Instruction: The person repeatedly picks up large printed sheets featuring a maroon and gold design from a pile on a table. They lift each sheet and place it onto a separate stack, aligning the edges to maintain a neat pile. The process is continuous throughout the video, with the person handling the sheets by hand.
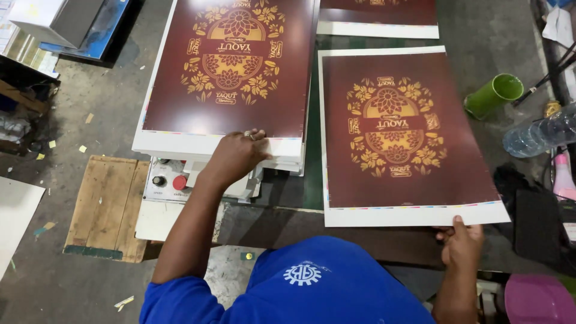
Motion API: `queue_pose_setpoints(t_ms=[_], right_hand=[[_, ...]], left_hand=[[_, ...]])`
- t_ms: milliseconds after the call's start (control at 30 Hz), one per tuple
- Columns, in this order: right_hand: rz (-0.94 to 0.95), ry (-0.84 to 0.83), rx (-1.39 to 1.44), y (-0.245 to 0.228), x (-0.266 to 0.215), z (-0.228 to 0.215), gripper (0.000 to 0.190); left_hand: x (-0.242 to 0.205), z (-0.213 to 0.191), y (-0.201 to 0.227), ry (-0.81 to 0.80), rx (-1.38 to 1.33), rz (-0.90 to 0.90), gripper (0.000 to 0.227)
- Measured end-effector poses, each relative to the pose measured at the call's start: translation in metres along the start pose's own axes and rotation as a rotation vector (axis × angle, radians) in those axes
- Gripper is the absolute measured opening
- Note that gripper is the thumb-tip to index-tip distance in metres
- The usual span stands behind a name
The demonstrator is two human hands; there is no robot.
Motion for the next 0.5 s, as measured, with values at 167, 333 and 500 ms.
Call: queue_pose_setpoints(t_ms=[167,333,500], right_hand=[[0.076,0.03,-0.09,0.022,0.005,0.033,0.03],[0.069,-0.049,-0.009,0.028,0.045,0.094,0.033],[0.078,-0.11,-0.068,0.028,0.118,0.148,0.032]], left_hand=[[-0.004,-0.014,0.004,0.162,-0.11,-0.041,0.013],[-0.006,-0.018,0.01,0.318,-0.06,-0.131,0.006],[-0.009,-0.022,0.017,0.406,-0.072,-0.087,0.002]])
Point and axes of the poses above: each hand's wrist, its own x-axis towards the middle knuckle, its own z-axis out of the palm, y = z × x, the point moved 5 cm from there along x, towards the middle knuckle, and after that the axes turned 7 degrees about -z, right-handed, at the moved point
